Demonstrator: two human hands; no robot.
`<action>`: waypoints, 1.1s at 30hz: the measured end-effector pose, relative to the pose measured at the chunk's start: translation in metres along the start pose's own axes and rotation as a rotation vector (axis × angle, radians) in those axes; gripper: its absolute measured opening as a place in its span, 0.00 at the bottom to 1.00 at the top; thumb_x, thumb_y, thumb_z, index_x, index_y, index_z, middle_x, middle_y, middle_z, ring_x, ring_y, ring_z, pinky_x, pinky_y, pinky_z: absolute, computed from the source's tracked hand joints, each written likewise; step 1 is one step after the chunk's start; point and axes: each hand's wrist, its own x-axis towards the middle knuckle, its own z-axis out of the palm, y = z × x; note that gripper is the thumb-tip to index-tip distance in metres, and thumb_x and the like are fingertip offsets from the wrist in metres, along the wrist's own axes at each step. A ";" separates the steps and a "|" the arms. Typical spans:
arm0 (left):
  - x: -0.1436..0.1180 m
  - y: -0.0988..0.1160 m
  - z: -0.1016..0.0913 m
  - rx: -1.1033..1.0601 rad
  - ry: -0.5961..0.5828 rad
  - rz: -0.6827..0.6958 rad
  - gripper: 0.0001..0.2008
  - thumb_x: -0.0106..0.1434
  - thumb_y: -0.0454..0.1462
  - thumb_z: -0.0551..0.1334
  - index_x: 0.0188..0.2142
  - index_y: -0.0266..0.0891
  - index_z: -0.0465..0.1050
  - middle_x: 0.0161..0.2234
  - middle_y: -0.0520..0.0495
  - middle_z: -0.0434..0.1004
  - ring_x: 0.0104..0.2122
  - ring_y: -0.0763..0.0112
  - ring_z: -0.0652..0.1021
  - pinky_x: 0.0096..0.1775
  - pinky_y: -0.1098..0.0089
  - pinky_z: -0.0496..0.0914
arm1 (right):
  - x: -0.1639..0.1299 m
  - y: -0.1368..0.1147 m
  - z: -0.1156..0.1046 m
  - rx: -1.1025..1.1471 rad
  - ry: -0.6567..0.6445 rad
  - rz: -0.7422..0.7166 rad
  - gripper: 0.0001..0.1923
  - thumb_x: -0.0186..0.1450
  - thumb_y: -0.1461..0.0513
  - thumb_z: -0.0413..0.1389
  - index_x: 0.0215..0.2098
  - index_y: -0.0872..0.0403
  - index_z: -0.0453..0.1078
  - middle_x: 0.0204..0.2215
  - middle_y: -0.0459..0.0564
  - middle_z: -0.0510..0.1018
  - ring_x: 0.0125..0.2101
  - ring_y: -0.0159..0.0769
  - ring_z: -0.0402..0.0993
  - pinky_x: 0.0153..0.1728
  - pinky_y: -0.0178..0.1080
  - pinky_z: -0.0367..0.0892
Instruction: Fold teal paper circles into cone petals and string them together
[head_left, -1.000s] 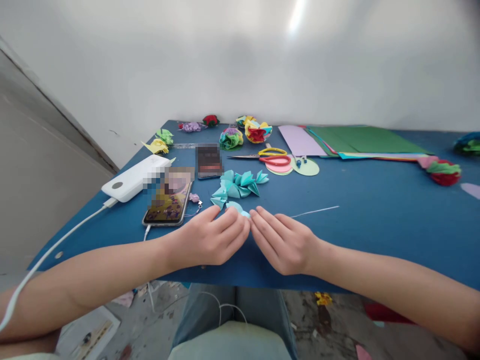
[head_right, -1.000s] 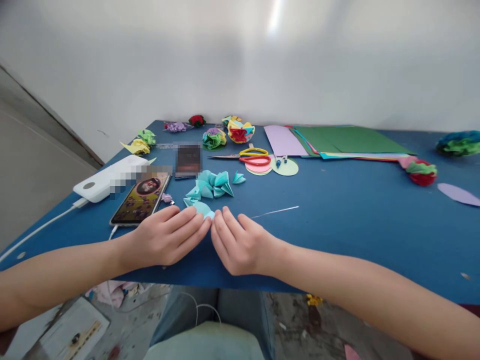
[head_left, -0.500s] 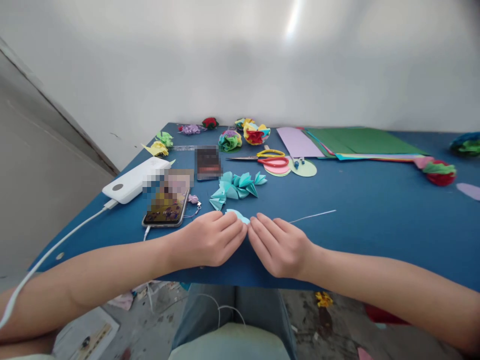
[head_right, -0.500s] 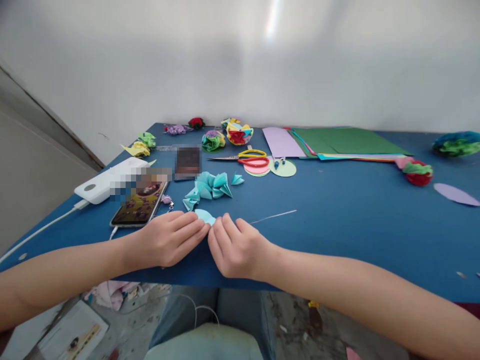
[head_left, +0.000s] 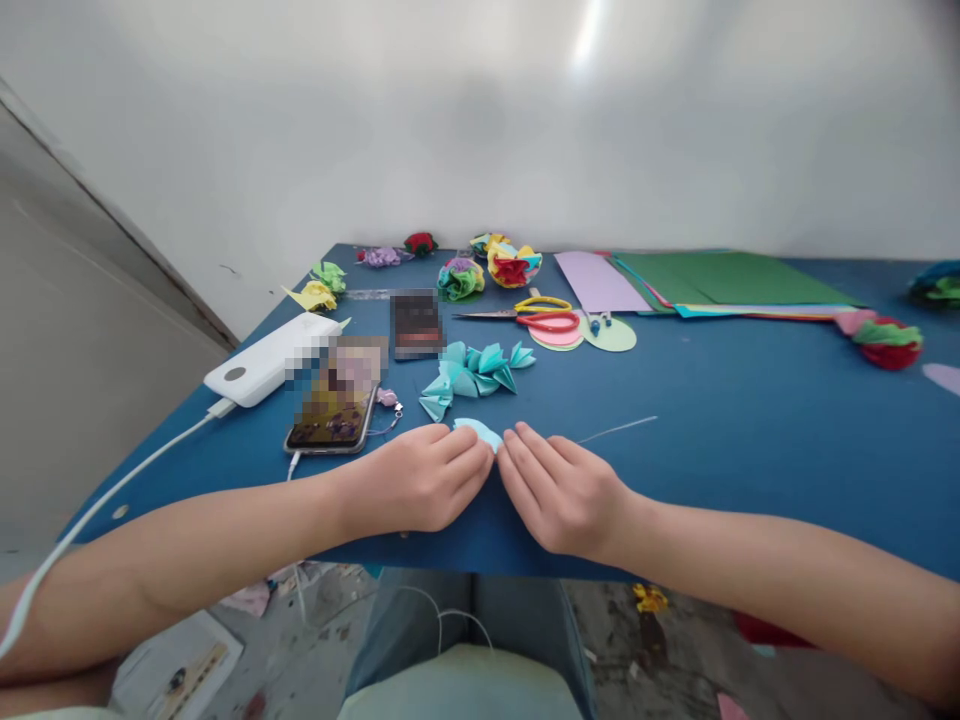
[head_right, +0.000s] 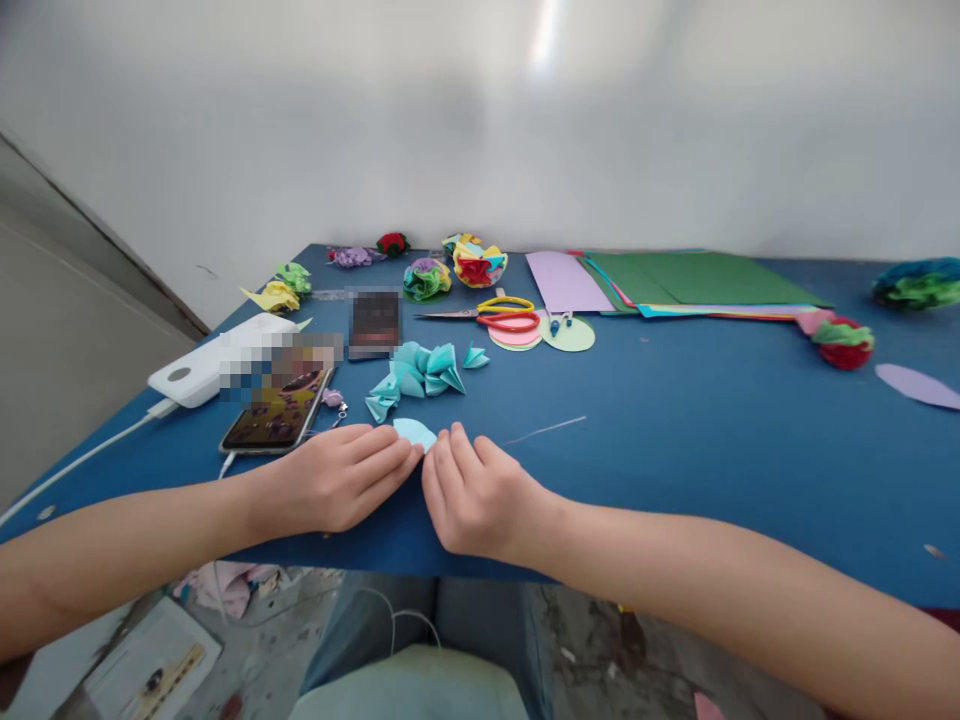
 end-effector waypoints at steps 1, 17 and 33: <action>0.001 0.000 0.000 -0.011 -0.004 -0.007 0.08 0.63 0.30 0.54 0.35 0.27 0.71 0.30 0.42 0.71 0.31 0.66 0.72 0.30 0.66 0.68 | 0.000 -0.001 0.001 0.002 -0.007 0.000 0.10 0.61 0.68 0.51 0.36 0.67 0.72 0.34 0.63 0.77 0.37 0.48 0.75 0.27 0.40 0.68; 0.000 0.001 0.001 -0.098 0.071 -0.053 0.08 0.63 0.30 0.53 0.35 0.28 0.70 0.31 0.42 0.71 0.31 0.67 0.71 0.31 0.67 0.70 | 0.001 0.001 -0.003 0.054 0.067 0.083 0.07 0.61 0.69 0.52 0.35 0.65 0.70 0.31 0.59 0.77 0.32 0.43 0.74 0.29 0.42 0.67; 0.001 0.009 0.000 -0.001 0.098 -0.073 0.07 0.63 0.31 0.54 0.36 0.28 0.69 0.31 0.43 0.72 0.31 0.67 0.72 0.26 0.68 0.65 | 0.002 -0.002 -0.005 0.020 0.103 0.039 0.08 0.60 0.71 0.50 0.34 0.66 0.71 0.32 0.62 0.78 0.34 0.46 0.75 0.30 0.42 0.69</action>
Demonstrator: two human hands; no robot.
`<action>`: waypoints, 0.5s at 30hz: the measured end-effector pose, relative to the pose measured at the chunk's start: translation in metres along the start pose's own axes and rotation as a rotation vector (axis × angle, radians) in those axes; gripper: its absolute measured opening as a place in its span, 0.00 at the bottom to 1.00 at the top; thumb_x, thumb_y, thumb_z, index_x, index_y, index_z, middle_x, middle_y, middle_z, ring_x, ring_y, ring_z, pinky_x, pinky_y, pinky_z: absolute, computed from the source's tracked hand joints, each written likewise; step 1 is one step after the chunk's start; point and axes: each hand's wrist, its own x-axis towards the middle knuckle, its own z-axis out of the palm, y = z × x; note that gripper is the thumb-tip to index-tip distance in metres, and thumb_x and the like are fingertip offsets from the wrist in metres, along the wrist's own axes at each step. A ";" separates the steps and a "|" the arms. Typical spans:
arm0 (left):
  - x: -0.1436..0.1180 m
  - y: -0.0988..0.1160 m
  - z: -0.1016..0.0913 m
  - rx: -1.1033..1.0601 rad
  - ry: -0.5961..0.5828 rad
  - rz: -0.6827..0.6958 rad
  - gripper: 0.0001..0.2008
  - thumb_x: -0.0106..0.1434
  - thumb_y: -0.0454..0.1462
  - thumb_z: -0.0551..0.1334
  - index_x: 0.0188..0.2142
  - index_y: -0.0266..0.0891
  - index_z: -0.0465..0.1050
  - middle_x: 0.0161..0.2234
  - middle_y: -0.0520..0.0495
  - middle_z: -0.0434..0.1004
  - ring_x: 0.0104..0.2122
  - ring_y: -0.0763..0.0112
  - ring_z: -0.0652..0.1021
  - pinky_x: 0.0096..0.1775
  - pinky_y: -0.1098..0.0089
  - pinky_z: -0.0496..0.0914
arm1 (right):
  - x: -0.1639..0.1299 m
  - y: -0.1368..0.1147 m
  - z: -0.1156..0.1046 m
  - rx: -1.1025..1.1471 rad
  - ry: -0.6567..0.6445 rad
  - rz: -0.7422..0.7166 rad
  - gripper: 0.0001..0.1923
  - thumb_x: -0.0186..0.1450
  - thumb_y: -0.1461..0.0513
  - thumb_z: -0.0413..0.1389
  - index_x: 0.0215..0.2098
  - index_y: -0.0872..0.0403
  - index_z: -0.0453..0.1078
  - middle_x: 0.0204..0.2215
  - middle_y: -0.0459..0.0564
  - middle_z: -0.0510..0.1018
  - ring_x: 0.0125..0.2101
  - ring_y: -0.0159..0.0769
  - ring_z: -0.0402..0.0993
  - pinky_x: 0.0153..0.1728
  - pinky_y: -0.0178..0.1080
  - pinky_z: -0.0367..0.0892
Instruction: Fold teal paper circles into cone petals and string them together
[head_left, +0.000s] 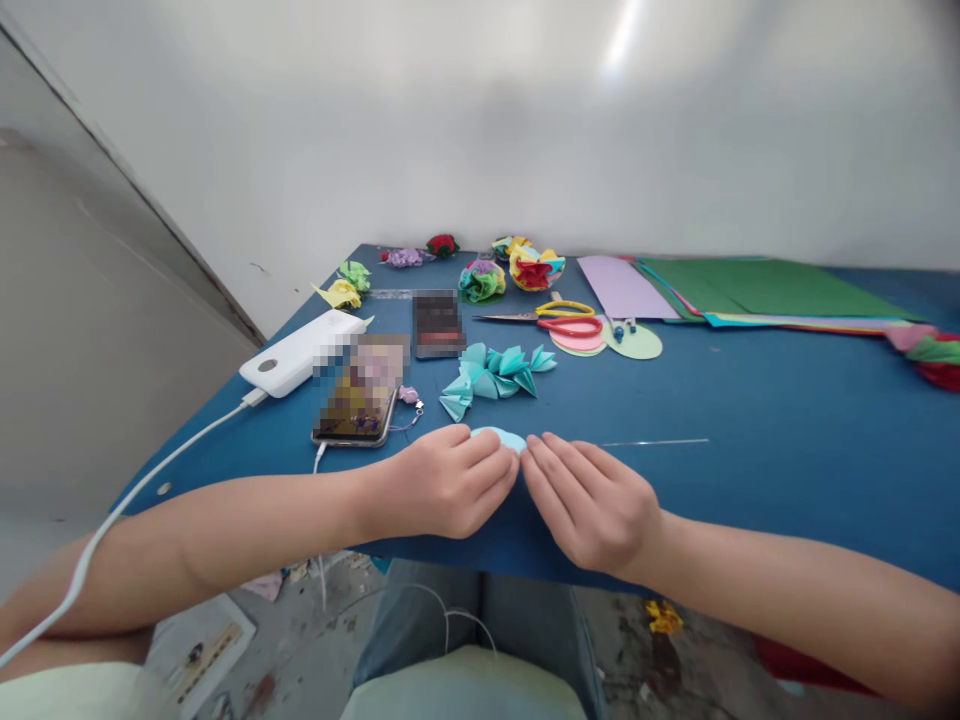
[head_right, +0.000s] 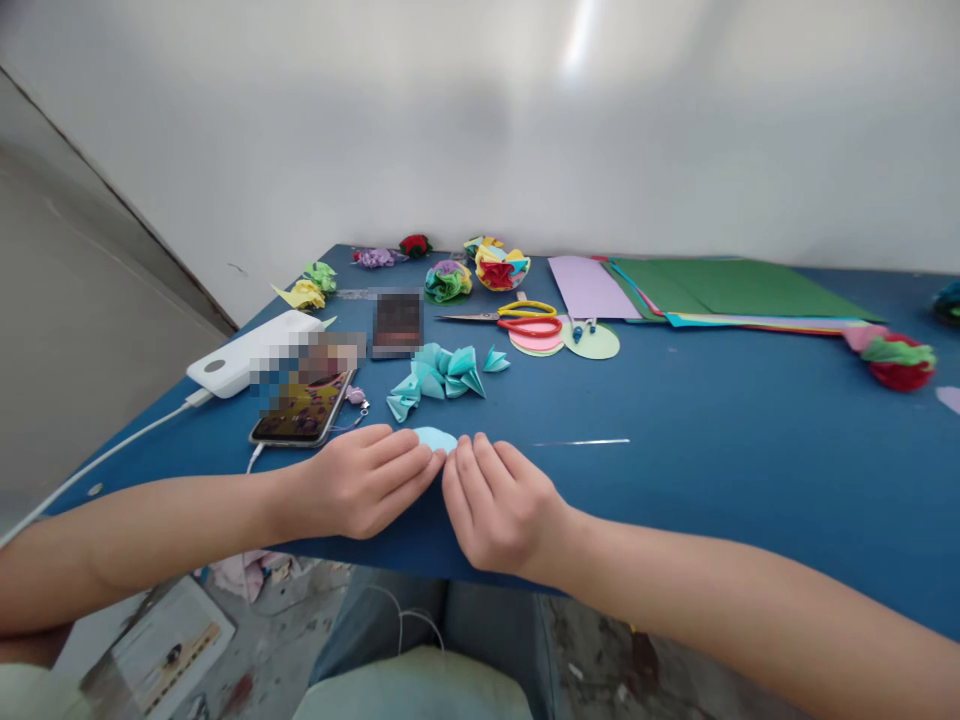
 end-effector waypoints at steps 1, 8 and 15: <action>0.001 0.002 0.000 0.049 -0.016 0.001 0.08 0.63 0.31 0.54 0.36 0.28 0.70 0.32 0.43 0.72 0.32 0.66 0.72 0.25 0.68 0.64 | 0.000 0.000 0.001 -0.004 -0.009 -0.005 0.08 0.60 0.71 0.50 0.34 0.67 0.71 0.32 0.62 0.78 0.33 0.46 0.75 0.30 0.42 0.69; 0.000 0.005 0.001 0.240 -0.101 -0.031 0.09 0.63 0.31 0.54 0.39 0.29 0.71 0.39 0.40 0.73 0.43 0.61 0.70 0.34 0.65 0.65 | -0.001 -0.002 0.005 -0.041 -0.054 0.017 0.08 0.61 0.71 0.49 0.34 0.67 0.71 0.31 0.62 0.78 0.32 0.44 0.75 0.30 0.42 0.68; -0.002 0.001 0.003 0.223 -0.069 -0.047 0.08 0.63 0.31 0.55 0.37 0.29 0.72 0.37 0.41 0.74 0.42 0.61 0.71 0.39 0.62 0.66 | 0.001 -0.001 0.006 -0.036 -0.095 0.036 0.06 0.60 0.71 0.52 0.33 0.66 0.71 0.29 0.60 0.77 0.30 0.40 0.74 0.30 0.40 0.67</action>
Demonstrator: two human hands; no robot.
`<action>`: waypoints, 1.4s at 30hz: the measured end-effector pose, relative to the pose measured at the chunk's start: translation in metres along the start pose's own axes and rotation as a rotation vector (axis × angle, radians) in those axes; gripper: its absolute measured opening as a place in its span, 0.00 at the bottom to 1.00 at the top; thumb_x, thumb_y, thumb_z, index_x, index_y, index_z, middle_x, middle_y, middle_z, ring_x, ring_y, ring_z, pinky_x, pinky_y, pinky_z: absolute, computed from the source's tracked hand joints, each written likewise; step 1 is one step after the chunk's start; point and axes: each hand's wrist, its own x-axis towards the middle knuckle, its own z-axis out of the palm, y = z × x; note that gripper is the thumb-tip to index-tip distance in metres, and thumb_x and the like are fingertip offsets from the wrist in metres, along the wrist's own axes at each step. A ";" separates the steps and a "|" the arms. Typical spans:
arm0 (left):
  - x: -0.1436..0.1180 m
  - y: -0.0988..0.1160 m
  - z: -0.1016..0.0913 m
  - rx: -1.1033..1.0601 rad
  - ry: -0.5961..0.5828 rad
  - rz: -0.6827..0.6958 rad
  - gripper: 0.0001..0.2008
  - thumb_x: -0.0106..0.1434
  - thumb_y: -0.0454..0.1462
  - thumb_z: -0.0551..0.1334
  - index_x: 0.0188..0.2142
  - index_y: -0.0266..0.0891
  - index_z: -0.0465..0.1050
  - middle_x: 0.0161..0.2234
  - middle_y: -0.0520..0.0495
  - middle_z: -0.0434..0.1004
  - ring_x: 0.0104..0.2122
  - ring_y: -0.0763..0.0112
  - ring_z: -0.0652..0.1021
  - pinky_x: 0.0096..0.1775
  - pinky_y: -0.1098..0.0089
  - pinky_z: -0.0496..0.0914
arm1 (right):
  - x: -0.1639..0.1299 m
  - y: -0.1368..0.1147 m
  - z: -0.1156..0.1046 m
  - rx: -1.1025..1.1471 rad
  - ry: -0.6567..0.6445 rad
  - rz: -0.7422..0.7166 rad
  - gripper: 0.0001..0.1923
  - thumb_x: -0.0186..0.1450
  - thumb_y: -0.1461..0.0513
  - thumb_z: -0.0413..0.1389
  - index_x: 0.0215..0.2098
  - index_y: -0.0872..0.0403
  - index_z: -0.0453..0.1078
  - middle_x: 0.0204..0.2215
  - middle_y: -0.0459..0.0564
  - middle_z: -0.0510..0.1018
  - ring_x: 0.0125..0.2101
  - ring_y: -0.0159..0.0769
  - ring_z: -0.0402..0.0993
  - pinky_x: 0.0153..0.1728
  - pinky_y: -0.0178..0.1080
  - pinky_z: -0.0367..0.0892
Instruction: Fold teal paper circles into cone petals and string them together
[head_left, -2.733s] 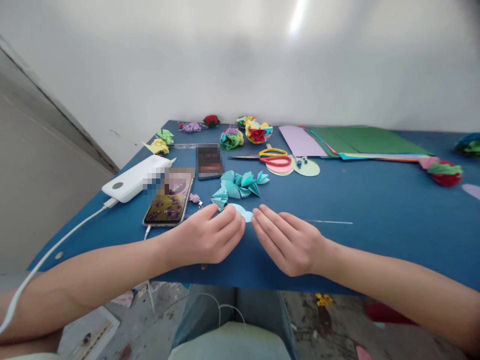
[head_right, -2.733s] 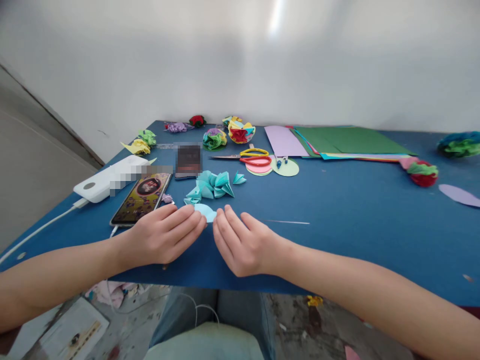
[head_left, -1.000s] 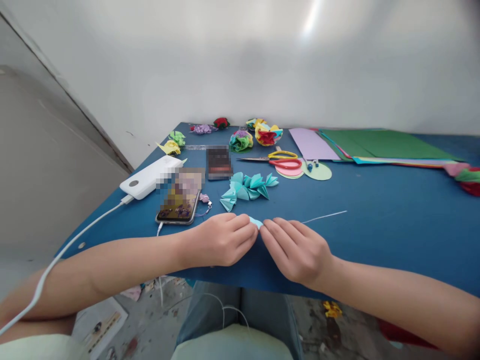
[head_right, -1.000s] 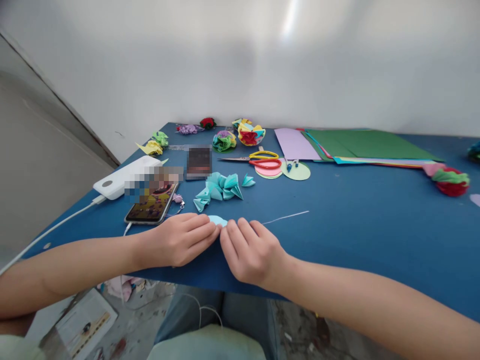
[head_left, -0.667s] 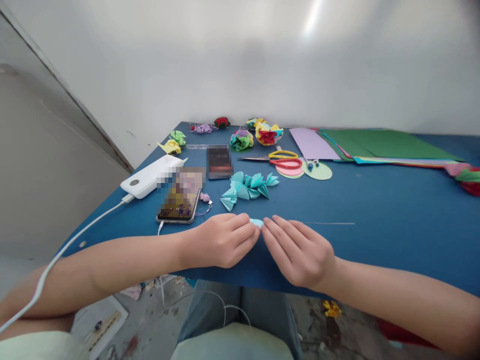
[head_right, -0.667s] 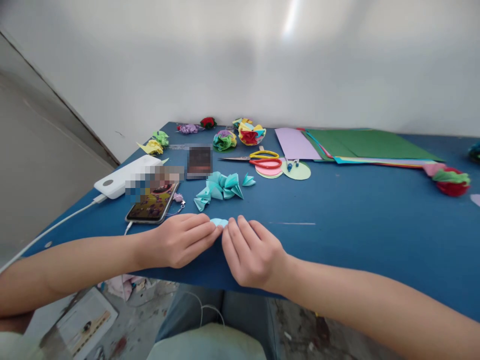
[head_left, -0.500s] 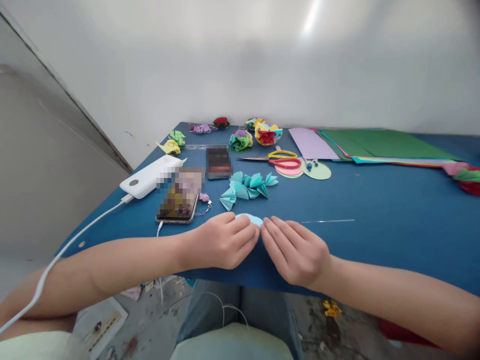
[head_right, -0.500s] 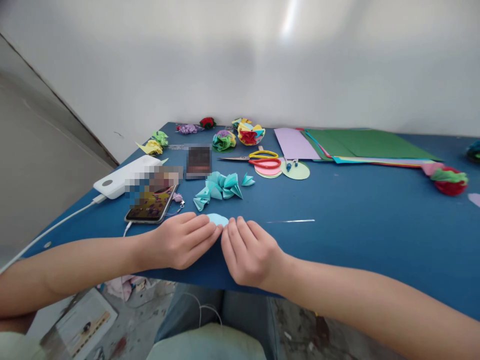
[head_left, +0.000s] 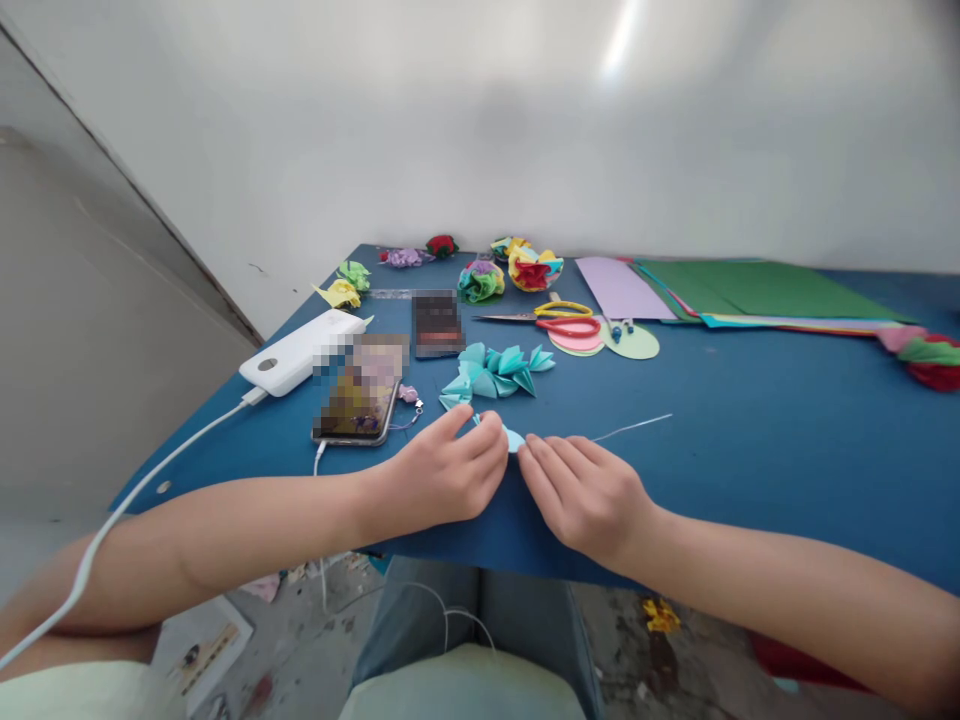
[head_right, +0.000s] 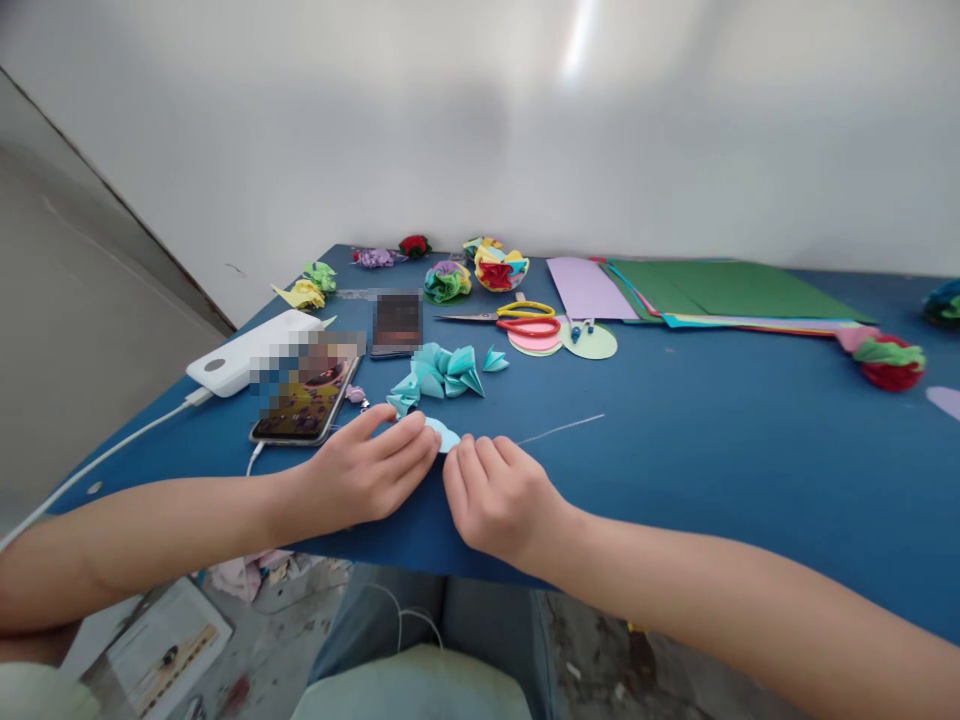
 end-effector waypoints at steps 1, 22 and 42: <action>0.000 0.000 0.001 -0.009 0.009 -0.003 0.07 0.63 0.31 0.55 0.37 0.29 0.71 0.37 0.41 0.74 0.42 0.61 0.72 0.39 0.62 0.67 | 0.000 0.000 0.000 -0.002 -0.004 0.001 0.06 0.60 0.71 0.52 0.33 0.66 0.71 0.29 0.60 0.78 0.30 0.39 0.74 0.30 0.39 0.67; 0.001 0.004 -0.007 0.012 0.075 0.010 0.08 0.62 0.31 0.57 0.40 0.29 0.71 0.36 0.41 0.75 0.41 0.60 0.73 0.35 0.63 0.66 | 0.000 -0.002 0.000 -0.067 -0.038 0.003 0.08 0.60 0.70 0.52 0.36 0.68 0.71 0.33 0.64 0.77 0.32 0.43 0.74 0.30 0.40 0.66; 0.005 0.004 -0.003 -0.106 0.053 -0.050 0.07 0.63 0.30 0.54 0.38 0.28 0.69 0.34 0.41 0.73 0.38 0.62 0.72 0.36 0.62 0.66 | 0.001 -0.007 -0.005 -0.102 -0.026 0.000 0.06 0.61 0.69 0.52 0.34 0.67 0.70 0.29 0.60 0.76 0.28 0.38 0.71 0.29 0.40 0.62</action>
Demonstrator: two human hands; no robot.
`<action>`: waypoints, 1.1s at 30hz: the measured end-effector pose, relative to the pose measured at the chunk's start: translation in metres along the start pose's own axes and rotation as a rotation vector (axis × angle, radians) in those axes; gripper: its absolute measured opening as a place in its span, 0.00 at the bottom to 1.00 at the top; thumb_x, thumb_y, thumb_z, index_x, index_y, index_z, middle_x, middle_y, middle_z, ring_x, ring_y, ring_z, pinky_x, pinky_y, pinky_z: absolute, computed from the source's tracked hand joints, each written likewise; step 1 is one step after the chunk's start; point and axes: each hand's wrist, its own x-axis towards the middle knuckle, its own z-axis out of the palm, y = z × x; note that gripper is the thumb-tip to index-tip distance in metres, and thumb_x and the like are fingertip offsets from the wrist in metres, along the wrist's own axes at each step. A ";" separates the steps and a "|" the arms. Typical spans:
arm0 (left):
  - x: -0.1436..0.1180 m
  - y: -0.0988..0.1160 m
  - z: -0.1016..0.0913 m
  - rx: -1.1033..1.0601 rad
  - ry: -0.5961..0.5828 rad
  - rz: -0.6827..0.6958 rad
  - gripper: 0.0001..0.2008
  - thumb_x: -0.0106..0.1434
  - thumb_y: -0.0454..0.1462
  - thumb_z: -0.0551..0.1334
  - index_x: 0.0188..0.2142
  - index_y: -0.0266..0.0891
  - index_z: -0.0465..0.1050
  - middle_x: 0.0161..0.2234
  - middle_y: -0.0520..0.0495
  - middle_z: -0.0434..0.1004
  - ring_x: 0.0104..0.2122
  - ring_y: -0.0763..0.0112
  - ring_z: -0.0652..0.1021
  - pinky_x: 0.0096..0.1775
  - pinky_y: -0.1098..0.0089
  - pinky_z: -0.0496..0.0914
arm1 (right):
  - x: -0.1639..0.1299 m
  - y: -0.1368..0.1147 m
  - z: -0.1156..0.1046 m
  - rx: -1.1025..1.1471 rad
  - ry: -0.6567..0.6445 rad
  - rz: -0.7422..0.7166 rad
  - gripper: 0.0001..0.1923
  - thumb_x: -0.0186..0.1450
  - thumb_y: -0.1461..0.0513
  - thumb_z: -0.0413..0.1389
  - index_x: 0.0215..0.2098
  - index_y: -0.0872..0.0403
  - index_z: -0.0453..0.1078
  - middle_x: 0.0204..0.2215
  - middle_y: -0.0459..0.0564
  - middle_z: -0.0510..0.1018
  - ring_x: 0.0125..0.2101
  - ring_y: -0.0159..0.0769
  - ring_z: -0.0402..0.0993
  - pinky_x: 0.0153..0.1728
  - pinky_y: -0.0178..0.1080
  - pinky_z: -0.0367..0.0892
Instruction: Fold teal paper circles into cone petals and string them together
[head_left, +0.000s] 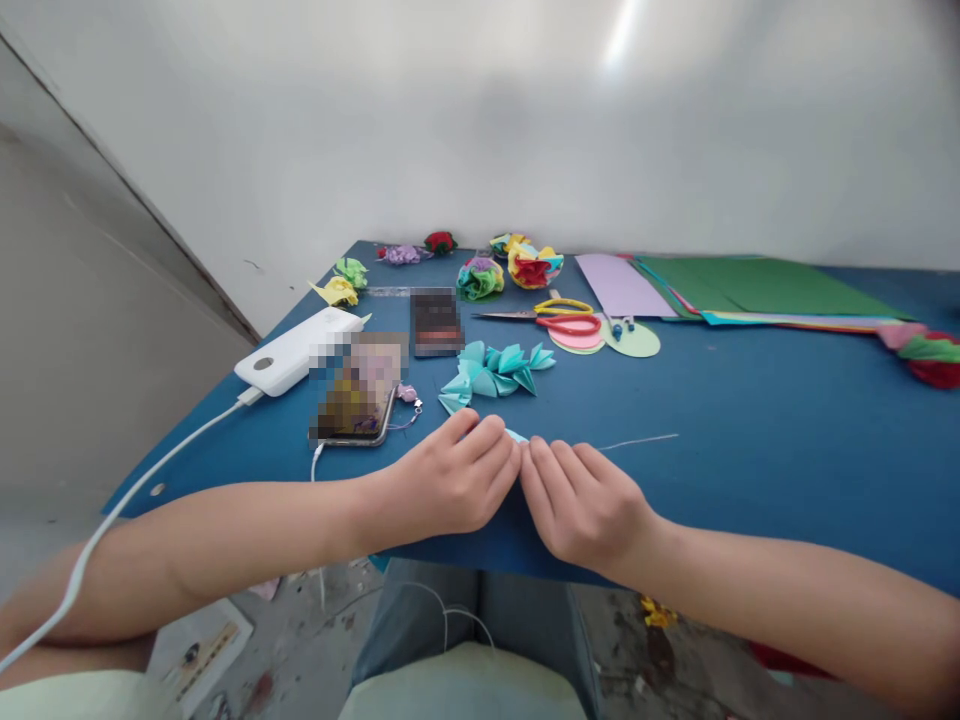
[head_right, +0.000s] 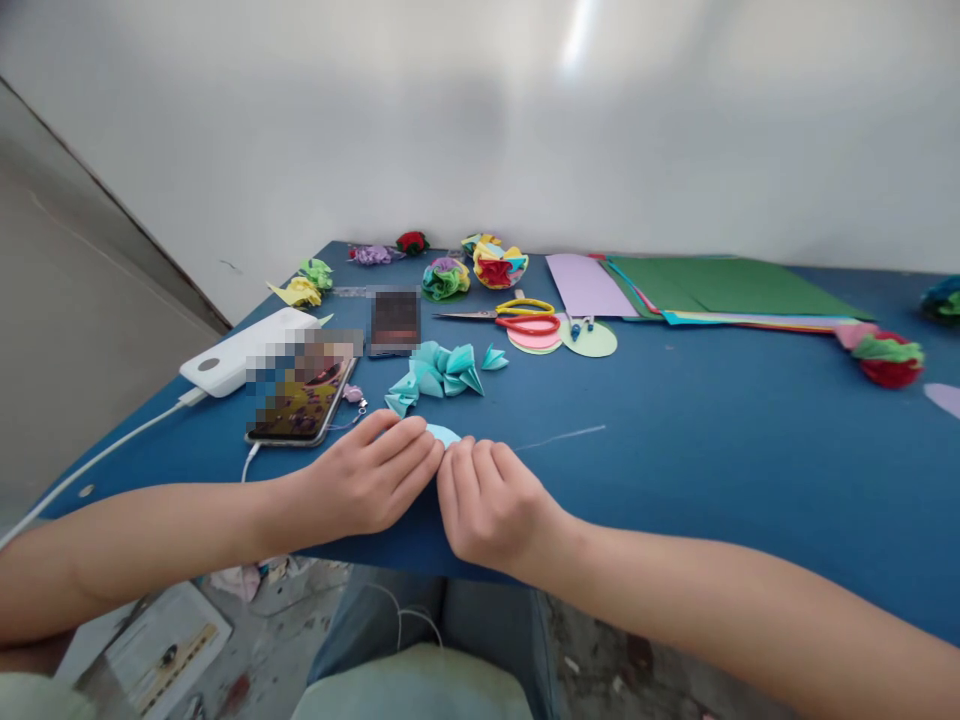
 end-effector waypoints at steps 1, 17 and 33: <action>0.001 0.001 0.000 -0.010 0.001 -0.015 0.07 0.63 0.30 0.54 0.37 0.28 0.69 0.33 0.41 0.73 0.37 0.63 0.72 0.36 0.62 0.66 | 0.000 0.000 0.000 -0.006 -0.009 0.004 0.06 0.61 0.69 0.53 0.34 0.67 0.69 0.28 0.60 0.76 0.28 0.37 0.71 0.28 0.40 0.62; 0.002 -0.005 -0.004 -0.120 0.015 -0.020 0.06 0.63 0.28 0.54 0.37 0.26 0.69 0.32 0.41 0.73 0.36 0.61 0.72 0.36 0.61 0.68 | 0.002 -0.001 -0.002 -0.091 -0.067 0.044 0.06 0.60 0.67 0.54 0.35 0.65 0.69 0.28 0.56 0.75 0.24 0.34 0.67 0.25 0.38 0.56; 0.000 -0.005 -0.005 -0.136 0.059 -0.015 0.08 0.63 0.29 0.54 0.37 0.25 0.70 0.32 0.40 0.74 0.35 0.61 0.72 0.35 0.62 0.68 | 0.000 0.001 -0.005 -0.073 0.002 -0.001 0.09 0.58 0.67 0.58 0.36 0.67 0.70 0.30 0.59 0.77 0.27 0.38 0.71 0.27 0.39 0.62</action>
